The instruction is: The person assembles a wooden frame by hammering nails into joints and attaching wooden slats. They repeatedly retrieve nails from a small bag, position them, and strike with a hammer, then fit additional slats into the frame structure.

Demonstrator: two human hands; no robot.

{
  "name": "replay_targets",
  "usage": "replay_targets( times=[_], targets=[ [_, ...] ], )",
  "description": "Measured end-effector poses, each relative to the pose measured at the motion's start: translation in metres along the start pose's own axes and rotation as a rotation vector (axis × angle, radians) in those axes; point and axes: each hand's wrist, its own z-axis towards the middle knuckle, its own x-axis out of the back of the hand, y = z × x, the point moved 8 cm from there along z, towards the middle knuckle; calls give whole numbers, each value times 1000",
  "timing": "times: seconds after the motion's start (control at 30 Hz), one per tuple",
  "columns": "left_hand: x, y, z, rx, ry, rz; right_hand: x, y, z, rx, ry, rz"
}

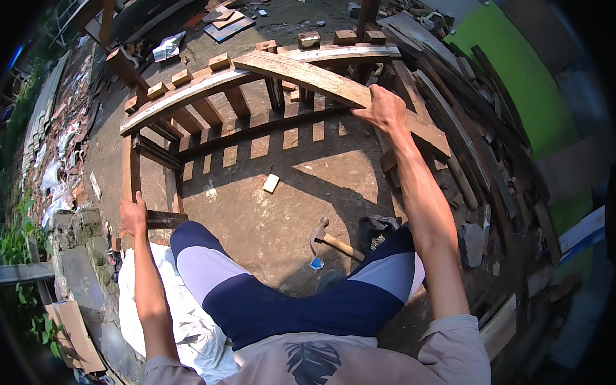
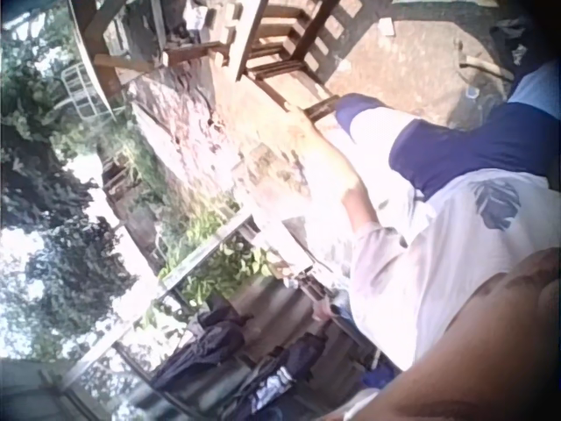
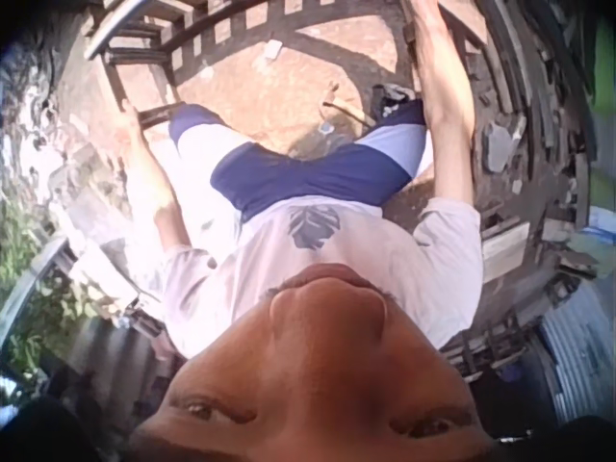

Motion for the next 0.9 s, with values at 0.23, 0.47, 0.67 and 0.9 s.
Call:
replay_targets(
  times=[0.23, 0.47, 0.67, 0.9],
  targets=[
    [11, 10, -11, 27, -30, -24, 2, -3, -8, 16, 91, -72],
    [12, 6, -8, 49, -69, -86, 3, -14, -12, 48, 116, -190],
    [-19, -33, 3, 6, -624, -725, 39, -36, -42, 369, 554, 44],
    [-18, -50, -51, 145, -792, -886, -84, 36, -149, -127, -46, 428]
  ],
)
